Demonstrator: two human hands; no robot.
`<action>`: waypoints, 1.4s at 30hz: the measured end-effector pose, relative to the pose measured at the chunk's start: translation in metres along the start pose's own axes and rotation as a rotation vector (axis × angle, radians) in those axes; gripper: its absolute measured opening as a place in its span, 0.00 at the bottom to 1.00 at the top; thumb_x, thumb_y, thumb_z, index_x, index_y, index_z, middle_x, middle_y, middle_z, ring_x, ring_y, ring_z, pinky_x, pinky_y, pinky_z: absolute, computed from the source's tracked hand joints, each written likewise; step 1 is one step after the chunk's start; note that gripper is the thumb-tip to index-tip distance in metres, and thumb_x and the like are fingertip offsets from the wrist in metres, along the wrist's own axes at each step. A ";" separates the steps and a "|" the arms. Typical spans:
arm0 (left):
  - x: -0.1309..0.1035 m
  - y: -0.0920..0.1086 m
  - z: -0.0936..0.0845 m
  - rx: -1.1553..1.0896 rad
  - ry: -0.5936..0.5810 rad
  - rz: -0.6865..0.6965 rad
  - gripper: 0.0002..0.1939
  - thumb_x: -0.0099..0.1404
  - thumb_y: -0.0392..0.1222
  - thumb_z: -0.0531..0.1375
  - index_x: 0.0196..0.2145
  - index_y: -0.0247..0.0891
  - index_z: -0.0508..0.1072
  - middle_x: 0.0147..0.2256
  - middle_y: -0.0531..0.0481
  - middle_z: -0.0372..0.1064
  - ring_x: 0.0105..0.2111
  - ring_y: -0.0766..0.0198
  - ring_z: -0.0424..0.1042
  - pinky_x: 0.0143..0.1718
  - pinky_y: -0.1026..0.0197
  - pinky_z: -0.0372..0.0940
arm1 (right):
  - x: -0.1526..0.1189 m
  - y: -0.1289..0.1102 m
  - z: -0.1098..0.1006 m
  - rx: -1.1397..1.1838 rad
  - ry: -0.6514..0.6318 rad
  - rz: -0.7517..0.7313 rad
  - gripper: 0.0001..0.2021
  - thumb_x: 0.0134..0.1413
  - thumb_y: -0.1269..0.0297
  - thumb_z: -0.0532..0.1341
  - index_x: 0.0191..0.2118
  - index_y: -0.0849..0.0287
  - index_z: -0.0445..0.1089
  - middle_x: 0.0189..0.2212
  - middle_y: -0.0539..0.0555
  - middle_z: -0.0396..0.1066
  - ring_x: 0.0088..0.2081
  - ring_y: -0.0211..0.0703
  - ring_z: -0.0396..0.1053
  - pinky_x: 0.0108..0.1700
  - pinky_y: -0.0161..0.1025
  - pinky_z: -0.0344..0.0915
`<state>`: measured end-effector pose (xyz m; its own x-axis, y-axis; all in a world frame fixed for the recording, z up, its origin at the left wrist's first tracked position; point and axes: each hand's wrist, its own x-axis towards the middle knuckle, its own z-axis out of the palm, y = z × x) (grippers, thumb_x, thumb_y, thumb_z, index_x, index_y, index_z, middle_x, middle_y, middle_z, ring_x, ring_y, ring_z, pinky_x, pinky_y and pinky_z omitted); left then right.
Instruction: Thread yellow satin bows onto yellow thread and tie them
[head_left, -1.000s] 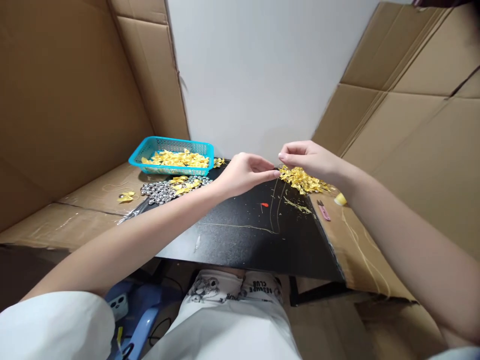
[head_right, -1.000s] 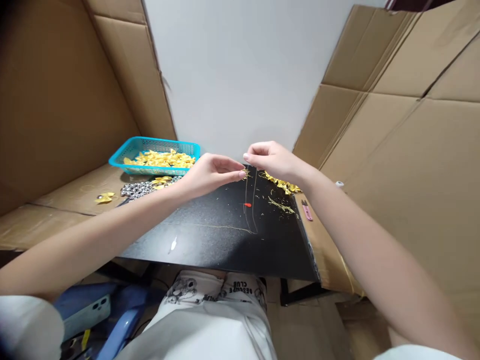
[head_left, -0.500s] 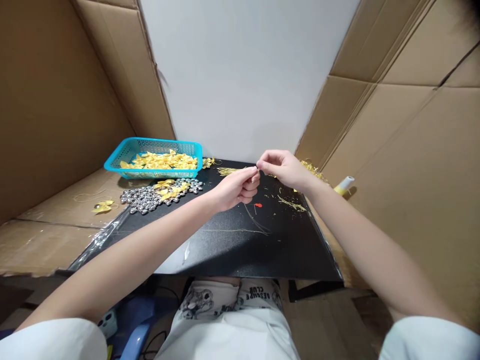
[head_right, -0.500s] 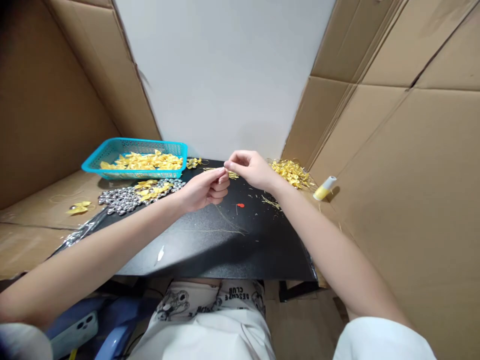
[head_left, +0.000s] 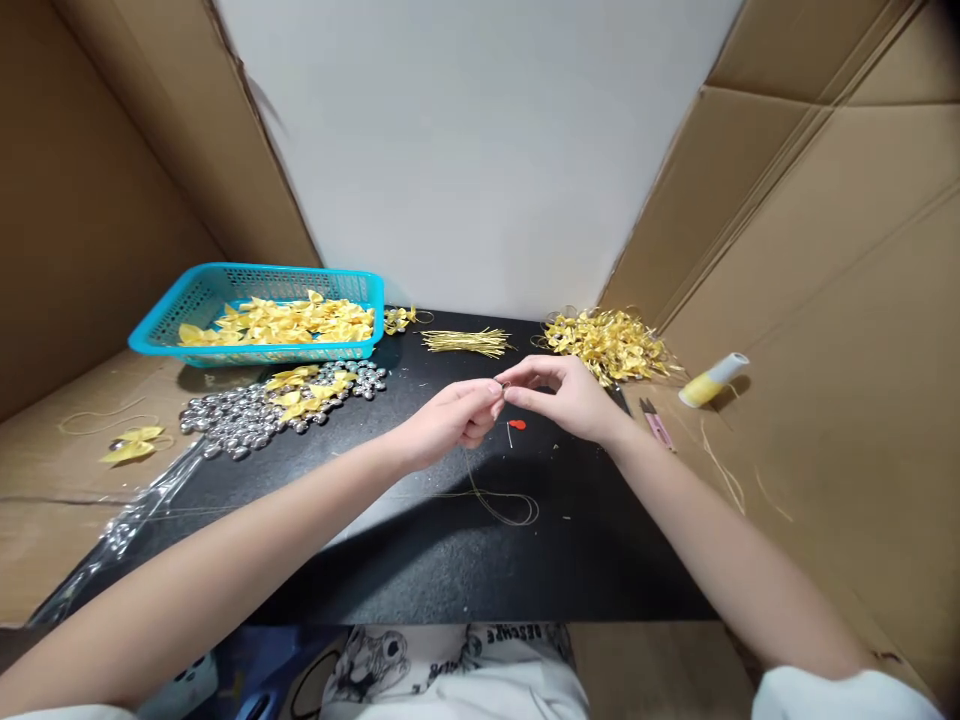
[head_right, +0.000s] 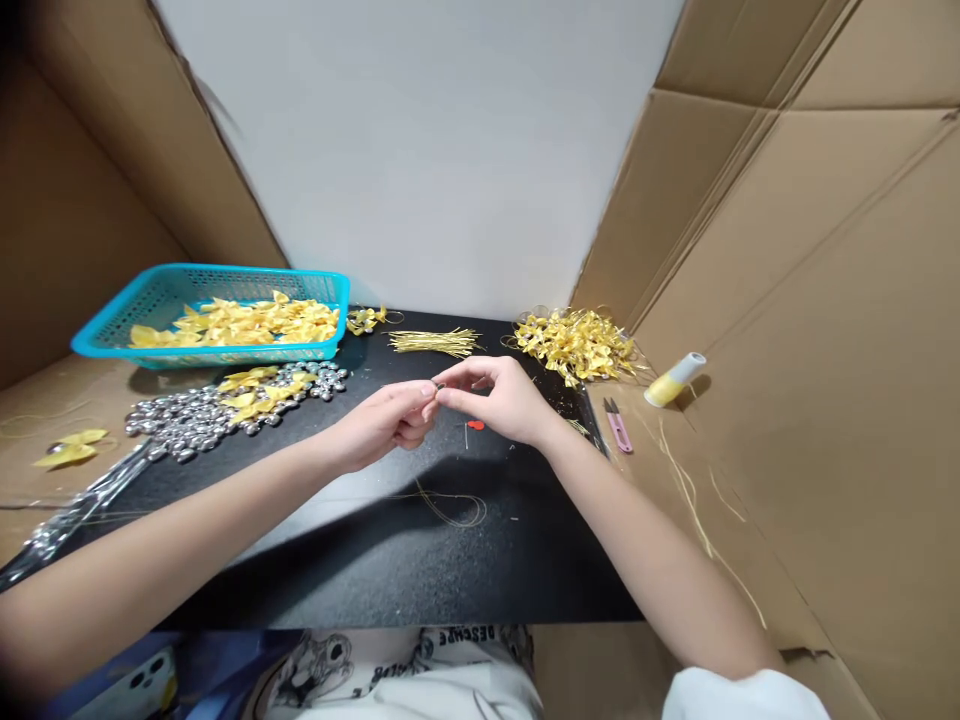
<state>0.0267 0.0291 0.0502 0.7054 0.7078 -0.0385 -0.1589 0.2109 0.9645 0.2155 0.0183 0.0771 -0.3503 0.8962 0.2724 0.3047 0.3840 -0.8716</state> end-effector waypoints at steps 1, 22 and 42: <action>0.002 -0.002 -0.001 0.003 -0.005 -0.018 0.19 0.65 0.52 0.57 0.24 0.38 0.60 0.19 0.60 0.39 0.18 0.72 0.38 0.19 0.68 0.39 | -0.001 0.002 0.001 -0.012 0.021 -0.018 0.09 0.51 0.60 0.65 0.35 0.59 0.77 0.31 0.53 0.76 0.34 0.40 0.71 0.40 0.40 0.66; 0.026 -0.037 -0.029 -0.173 0.040 -0.230 0.17 0.52 0.49 0.71 0.24 0.32 0.75 0.19 0.56 0.58 0.18 0.76 0.46 0.20 0.70 0.43 | -0.011 0.040 0.015 -0.181 0.180 0.020 0.02 0.51 0.67 0.66 0.29 0.56 0.77 0.31 0.50 0.67 0.35 0.39 0.67 0.41 0.39 0.65; 0.014 -0.052 -0.027 0.061 0.465 -0.247 0.14 0.50 0.49 0.67 0.26 0.34 0.74 0.20 0.55 0.62 0.17 0.74 0.50 0.18 0.68 0.43 | -0.024 0.082 0.016 -0.523 -0.020 0.275 0.03 0.52 0.69 0.66 0.32 0.58 0.71 0.36 0.53 0.71 0.41 0.45 0.65 0.45 0.44 0.61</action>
<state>0.0260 0.0459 -0.0077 0.3340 0.8691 -0.3647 0.0238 0.3790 0.9251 0.2347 0.0252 -0.0073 -0.2118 0.9759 0.0531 0.7812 0.2017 -0.5908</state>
